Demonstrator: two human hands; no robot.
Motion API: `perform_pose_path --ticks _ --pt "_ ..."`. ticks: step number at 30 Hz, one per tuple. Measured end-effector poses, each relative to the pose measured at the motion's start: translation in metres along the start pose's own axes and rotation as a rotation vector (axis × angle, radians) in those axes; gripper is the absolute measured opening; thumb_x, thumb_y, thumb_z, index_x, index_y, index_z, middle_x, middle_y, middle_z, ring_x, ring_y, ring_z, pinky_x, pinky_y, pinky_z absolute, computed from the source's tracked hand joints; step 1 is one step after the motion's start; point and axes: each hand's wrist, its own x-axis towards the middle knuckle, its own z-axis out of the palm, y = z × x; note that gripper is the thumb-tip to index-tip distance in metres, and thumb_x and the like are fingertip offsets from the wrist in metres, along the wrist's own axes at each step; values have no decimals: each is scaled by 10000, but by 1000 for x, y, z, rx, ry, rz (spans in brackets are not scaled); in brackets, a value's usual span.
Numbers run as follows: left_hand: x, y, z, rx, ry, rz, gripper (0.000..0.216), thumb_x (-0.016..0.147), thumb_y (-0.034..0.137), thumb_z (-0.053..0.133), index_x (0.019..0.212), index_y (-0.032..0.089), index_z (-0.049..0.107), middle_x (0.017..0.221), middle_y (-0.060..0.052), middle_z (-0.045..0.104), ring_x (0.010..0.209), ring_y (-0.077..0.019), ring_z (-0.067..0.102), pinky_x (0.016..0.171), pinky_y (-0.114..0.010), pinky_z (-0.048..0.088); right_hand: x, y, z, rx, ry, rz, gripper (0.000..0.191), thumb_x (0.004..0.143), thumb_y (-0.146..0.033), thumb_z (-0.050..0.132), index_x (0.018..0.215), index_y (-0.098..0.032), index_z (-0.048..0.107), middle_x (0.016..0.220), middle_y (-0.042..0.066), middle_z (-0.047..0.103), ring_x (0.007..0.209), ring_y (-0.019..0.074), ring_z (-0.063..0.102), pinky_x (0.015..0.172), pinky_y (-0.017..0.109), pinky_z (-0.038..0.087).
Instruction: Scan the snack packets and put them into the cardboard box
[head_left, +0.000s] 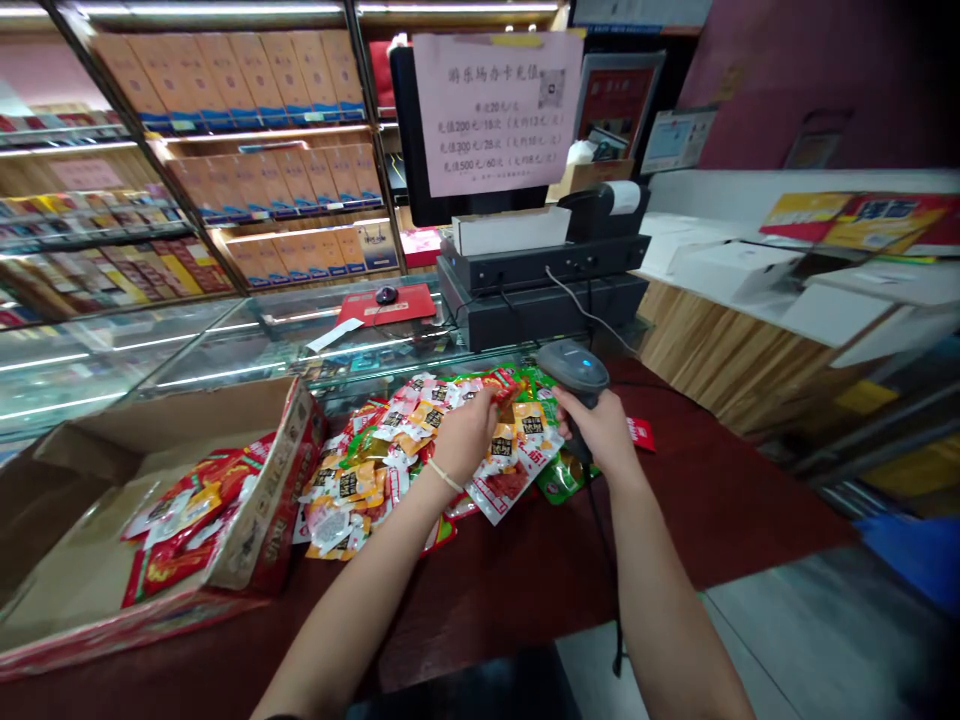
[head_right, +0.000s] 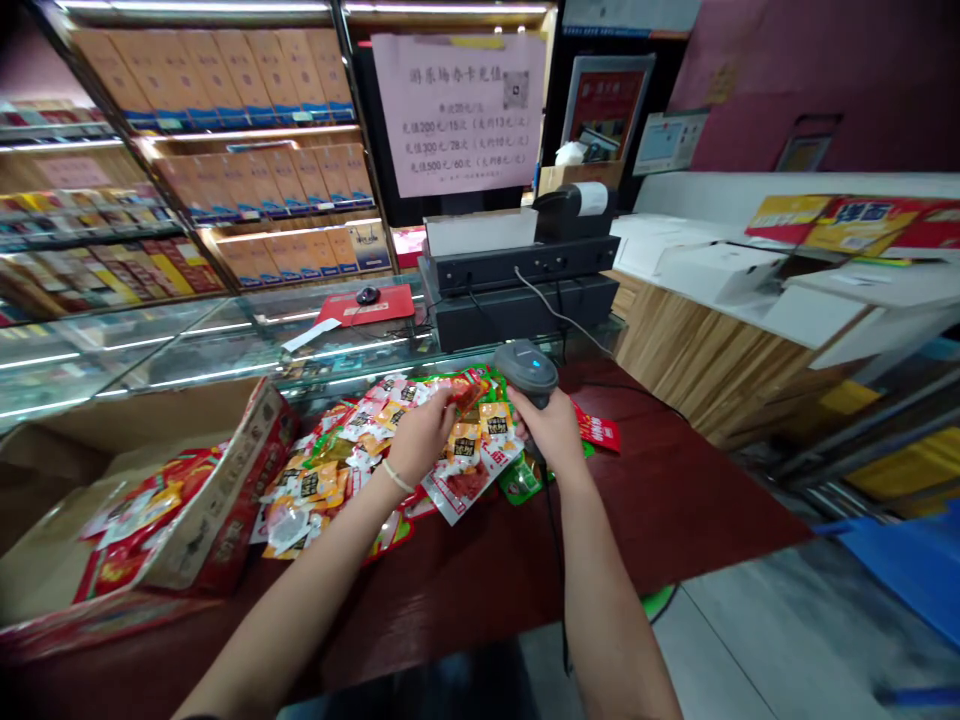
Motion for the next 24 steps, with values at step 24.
perform_pose_path --ticks 24 --pt "-81 -128 -46 -1035 225 -501 314 738 350 685 966 135 680 907 -57 740 864 -204 681 785 -306 521 -59 6 90 -241 -451 -132 356 724 -432 730 1017 -238 671 688 35 697 759 276 689 565 349 534"
